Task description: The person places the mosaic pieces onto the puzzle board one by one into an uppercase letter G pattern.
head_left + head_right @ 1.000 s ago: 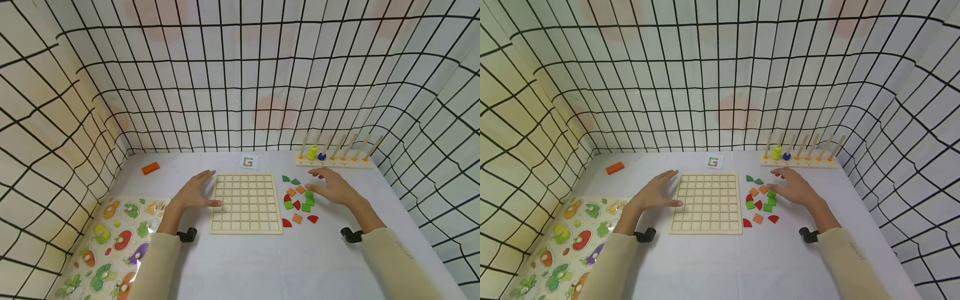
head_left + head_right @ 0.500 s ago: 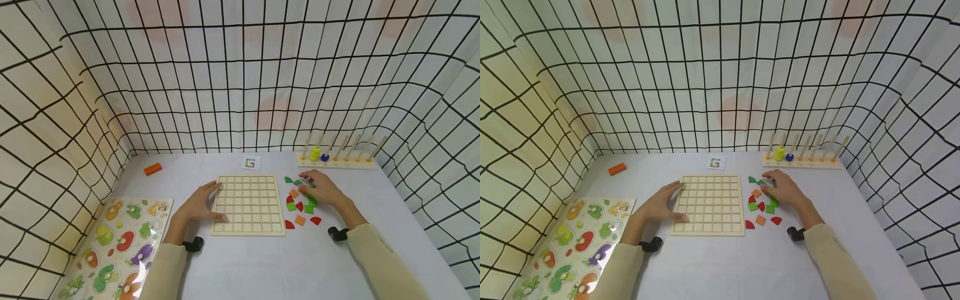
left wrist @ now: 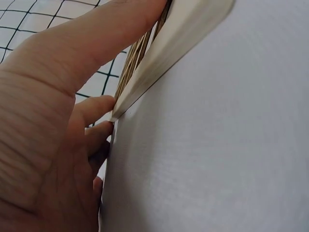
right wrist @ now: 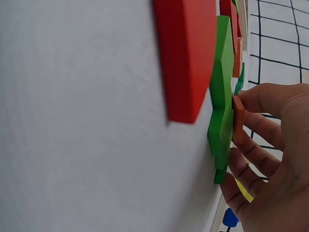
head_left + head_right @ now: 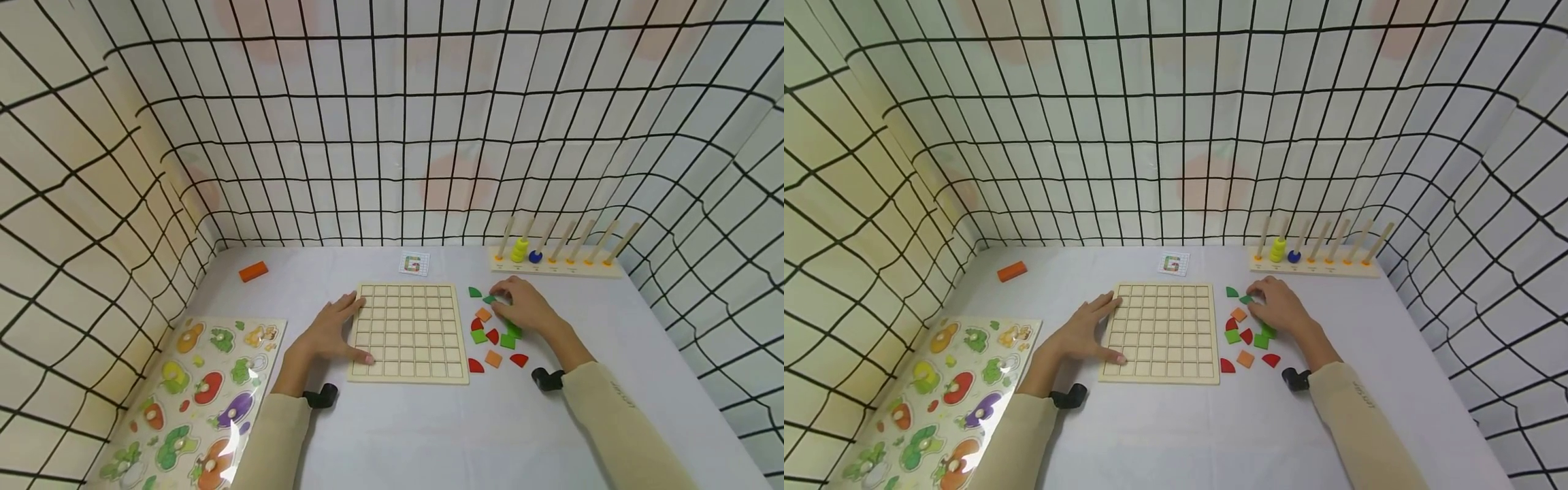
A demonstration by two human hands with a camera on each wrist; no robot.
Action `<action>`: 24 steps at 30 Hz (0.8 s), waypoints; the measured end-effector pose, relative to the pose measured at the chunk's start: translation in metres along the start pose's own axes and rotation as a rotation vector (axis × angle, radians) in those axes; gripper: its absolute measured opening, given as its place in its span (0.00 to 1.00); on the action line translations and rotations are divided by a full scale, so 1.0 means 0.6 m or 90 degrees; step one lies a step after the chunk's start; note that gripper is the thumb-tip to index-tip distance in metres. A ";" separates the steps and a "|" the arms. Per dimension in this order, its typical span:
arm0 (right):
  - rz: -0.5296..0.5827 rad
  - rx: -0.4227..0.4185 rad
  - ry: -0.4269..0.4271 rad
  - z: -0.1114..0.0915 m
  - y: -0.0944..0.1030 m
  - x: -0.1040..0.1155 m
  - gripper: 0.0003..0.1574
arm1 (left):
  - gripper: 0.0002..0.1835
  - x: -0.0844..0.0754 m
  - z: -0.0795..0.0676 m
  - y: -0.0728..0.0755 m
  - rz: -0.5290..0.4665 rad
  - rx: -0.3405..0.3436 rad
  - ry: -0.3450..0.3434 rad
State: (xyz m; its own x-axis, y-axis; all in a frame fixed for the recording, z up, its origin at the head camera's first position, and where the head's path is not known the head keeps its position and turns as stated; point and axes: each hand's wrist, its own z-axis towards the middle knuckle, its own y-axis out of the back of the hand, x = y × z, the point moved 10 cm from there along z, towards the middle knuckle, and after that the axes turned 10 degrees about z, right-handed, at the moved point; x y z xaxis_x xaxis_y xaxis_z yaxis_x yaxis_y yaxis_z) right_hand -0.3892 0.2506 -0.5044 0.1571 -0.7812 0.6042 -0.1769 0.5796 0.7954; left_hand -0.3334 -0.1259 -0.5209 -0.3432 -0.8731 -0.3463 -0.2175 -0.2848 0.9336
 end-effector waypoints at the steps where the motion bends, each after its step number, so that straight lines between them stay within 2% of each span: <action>1: -0.001 -0.003 0.001 0.000 0.001 0.001 0.22 | 0.72 0.000 0.000 0.000 -0.001 0.001 0.000; 6: -0.010 -0.014 0.008 0.000 0.003 0.009 0.20 | 0.72 0.001 -0.001 -0.001 -0.006 0.000 -0.003; 10: -0.017 -0.020 0.007 -0.003 0.003 0.012 0.24 | 0.72 0.001 -0.001 -0.001 -0.006 -0.002 -0.006; 18: -0.019 0.011 0.023 -0.005 -0.007 0.013 0.25 | 0.72 0.003 0.001 -0.001 0.004 -0.001 -0.007; 24: -0.026 0.011 0.030 -0.006 -0.005 0.018 0.24 | 0.72 0.000 -0.001 -0.001 -0.005 0.002 -0.006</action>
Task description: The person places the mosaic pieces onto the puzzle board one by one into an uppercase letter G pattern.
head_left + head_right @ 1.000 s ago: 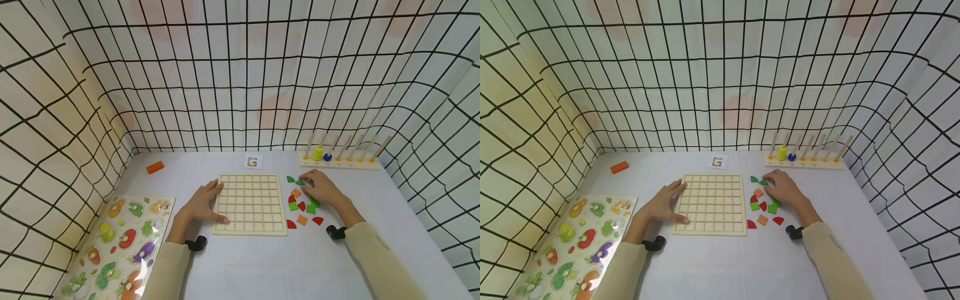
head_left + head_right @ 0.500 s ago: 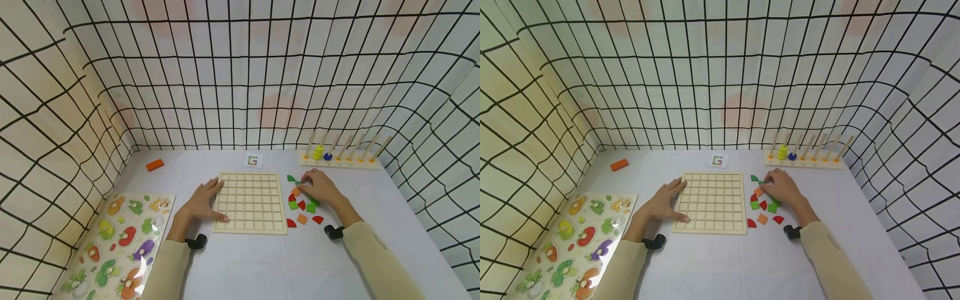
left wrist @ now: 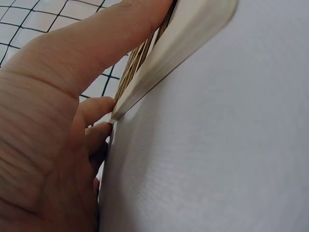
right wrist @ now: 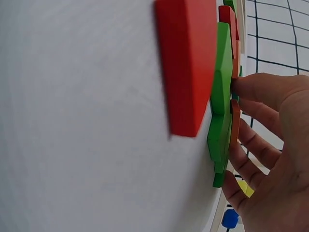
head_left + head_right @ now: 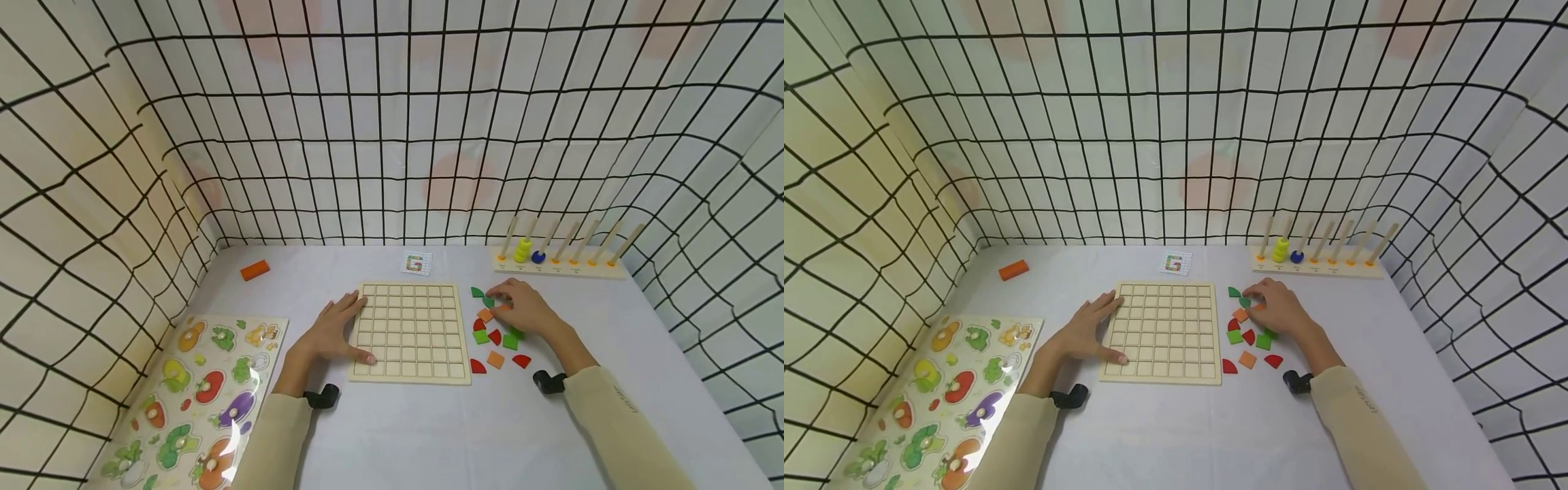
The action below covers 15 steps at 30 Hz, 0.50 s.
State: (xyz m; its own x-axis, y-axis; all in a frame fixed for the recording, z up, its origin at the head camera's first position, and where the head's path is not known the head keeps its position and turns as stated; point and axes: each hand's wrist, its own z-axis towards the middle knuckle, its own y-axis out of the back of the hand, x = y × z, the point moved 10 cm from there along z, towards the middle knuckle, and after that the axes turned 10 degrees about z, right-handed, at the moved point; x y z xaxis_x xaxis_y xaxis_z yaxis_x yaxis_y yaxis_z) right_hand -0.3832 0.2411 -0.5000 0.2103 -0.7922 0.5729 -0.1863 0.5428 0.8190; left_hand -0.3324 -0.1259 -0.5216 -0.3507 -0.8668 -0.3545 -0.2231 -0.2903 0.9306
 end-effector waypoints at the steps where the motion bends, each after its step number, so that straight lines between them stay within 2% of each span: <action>1: 0.001 0.000 0.001 -0.001 0.000 0.001 0.23 | 0.72 -0.001 0.000 0.000 -0.002 0.000 -0.001; 15: 0.038 0.010 -0.003 -0.001 -0.004 -0.007 0.24 | 0.72 0.005 0.002 -0.004 0.008 -0.004 0.004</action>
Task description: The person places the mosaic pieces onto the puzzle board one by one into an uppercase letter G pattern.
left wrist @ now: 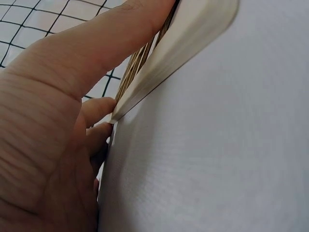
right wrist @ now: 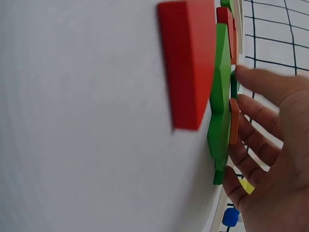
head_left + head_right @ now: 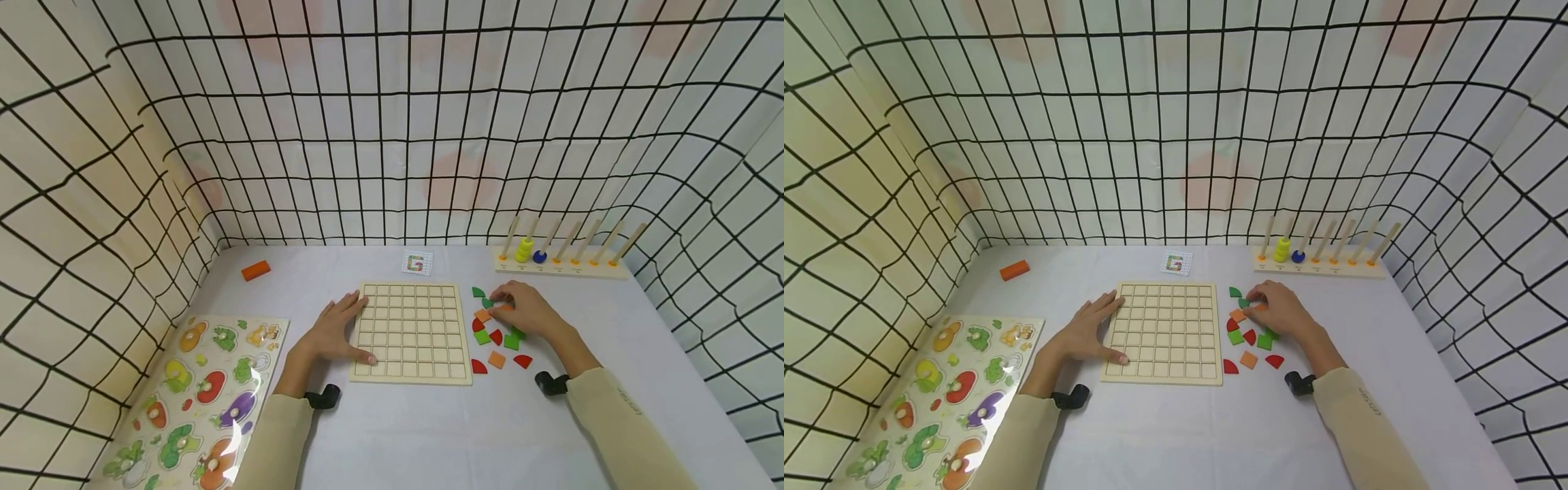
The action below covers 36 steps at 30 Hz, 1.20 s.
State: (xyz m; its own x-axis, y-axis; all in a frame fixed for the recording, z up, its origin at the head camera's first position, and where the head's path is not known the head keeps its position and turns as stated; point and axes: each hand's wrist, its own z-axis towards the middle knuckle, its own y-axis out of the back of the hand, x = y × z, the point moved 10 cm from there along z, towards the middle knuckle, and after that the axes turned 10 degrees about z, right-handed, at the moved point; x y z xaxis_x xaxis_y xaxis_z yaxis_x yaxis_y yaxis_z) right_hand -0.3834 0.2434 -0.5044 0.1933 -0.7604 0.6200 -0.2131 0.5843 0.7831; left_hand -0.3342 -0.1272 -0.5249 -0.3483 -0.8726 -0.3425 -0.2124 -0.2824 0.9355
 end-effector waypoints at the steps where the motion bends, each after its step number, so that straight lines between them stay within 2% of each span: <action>1: 0.000 0.003 0.003 0.000 0.000 0.001 0.24 | 0.72 0.000 0.000 0.000 0.001 0.001 0.001; 10: 0.001 0.023 0.032 -0.003 -0.002 0.012 0.20 | 0.72 0.000 0.000 0.000 0.002 0.002 0.005; 17: -0.001 0.061 0.049 -0.006 -0.009 0.026 0.21 | 0.72 0.000 -0.001 0.000 -0.001 0.000 0.005; 23: -0.034 0.042 0.034 0.001 -0.003 0.006 0.18 | 0.72 -0.001 -0.002 0.003 -0.005 -0.001 0.009; 27: -0.020 0.032 0.023 0.002 0.003 0.006 0.19 | 0.72 -0.002 -0.002 0.004 -0.011 -0.008 0.002; 32: 0.011 0.018 0.035 0.005 0.004 0.042 0.21 | 0.72 0.000 0.000 0.006 -0.013 -0.018 0.000; 36: 0.034 0.022 0.030 0.015 -0.009 0.076 0.20 | 0.73 0.000 0.001 0.006 -0.013 -0.018 0.000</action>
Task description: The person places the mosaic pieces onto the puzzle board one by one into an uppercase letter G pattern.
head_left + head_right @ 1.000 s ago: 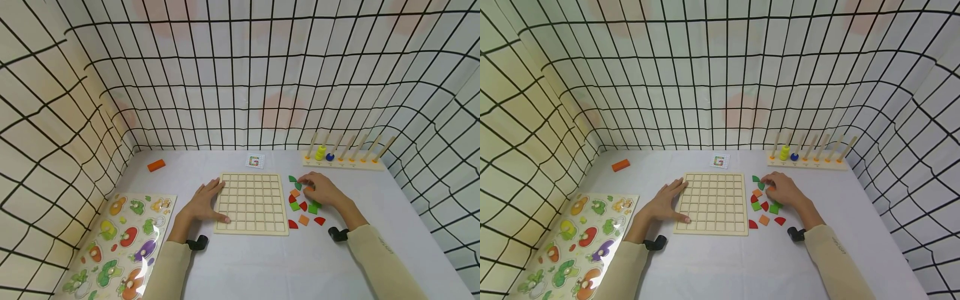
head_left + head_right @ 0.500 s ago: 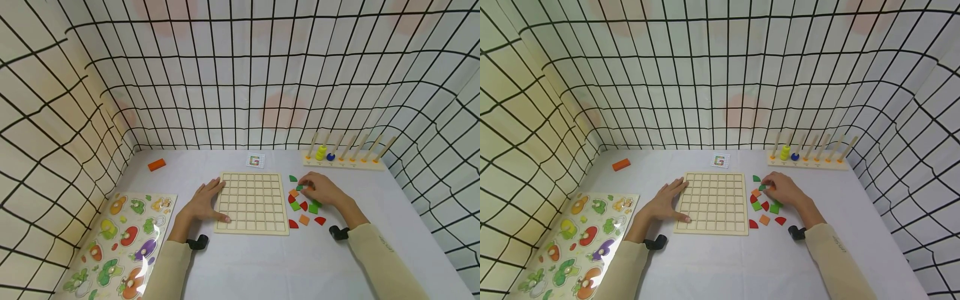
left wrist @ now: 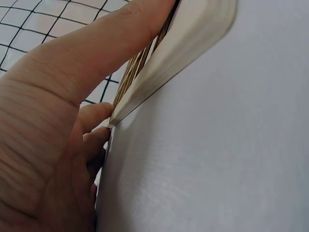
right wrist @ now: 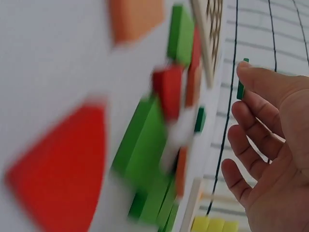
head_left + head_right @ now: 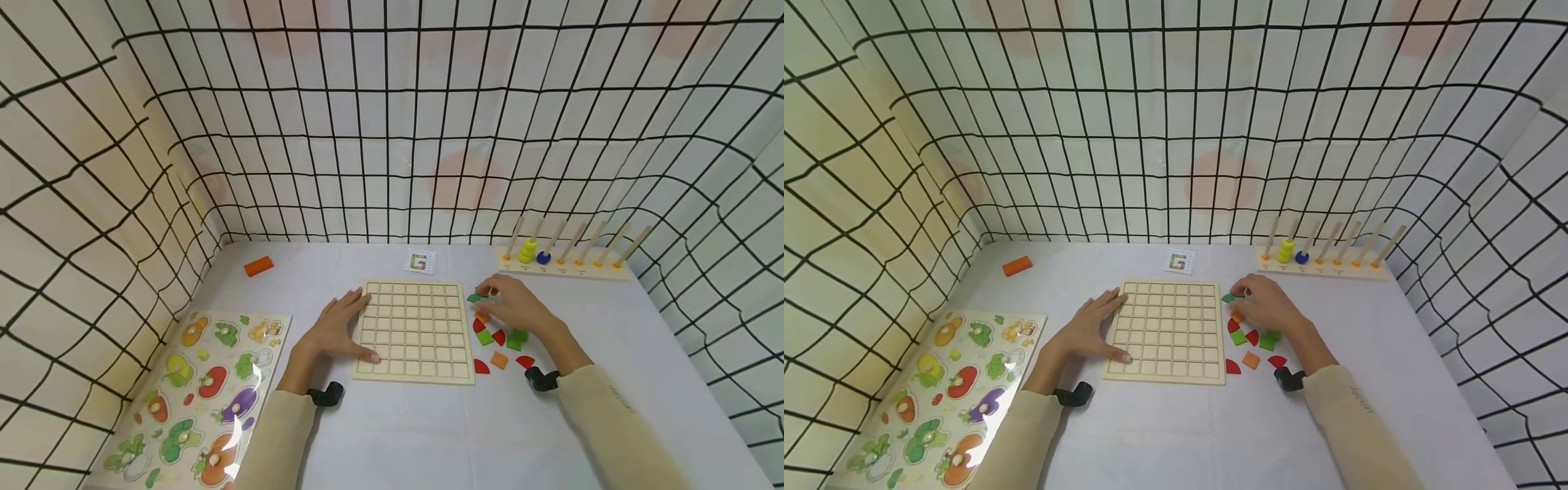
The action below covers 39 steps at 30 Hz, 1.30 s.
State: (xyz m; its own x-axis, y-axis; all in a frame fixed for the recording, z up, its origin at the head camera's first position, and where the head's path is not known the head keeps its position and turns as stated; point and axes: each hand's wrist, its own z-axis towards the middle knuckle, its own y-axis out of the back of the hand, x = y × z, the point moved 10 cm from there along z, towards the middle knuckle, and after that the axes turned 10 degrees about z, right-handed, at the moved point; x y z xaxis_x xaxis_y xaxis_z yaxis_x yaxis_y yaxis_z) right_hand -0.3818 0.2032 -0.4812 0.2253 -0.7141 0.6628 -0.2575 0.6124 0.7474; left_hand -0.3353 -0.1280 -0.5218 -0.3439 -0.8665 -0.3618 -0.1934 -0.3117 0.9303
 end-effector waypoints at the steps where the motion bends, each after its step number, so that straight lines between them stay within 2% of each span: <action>1: 0.010 0.003 -0.006 0.004 -0.005 0.006 0.19 | 0.73 0.000 0.001 0.000 0.001 0.001 0.000; 5: 0.037 0.008 -0.008 0.020 -0.025 0.032 0.18 | 0.74 -0.002 0.003 0.000 0.006 0.006 0.004; 13: 0.077 0.027 0.087 0.048 -0.077 0.110 0.18 | 0.76 0.002 0.006 -0.001 0.012 0.020 0.021; 17: 0.103 0.032 0.113 0.067 -0.105 0.139 0.16 | 0.76 0.004 0.005 0.002 0.009 0.018 0.022; 26: 0.140 0.039 0.128 0.096 -0.151 0.185 0.14 | 0.69 0.011 0.004 0.006 -0.012 0.008 0.021; 32: 0.125 0.050 0.111 0.116 -0.182 0.202 0.14 | 0.68 0.009 0.001 0.007 -0.015 0.010 0.019; 39: 0.104 0.038 0.078 0.128 -0.197 0.204 0.14 | 0.68 0.007 0.006 0.007 -0.023 0.007 0.018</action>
State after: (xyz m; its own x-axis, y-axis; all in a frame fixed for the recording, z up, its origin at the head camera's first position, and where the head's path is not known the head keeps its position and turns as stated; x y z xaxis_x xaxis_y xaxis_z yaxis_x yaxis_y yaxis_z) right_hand -0.3961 0.0172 -0.4922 0.2875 -0.5584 0.7782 -0.3549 0.6926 0.6280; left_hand -0.3411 -0.1316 -0.5194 -0.3098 -0.8655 -0.3936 -0.2157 -0.3392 0.9156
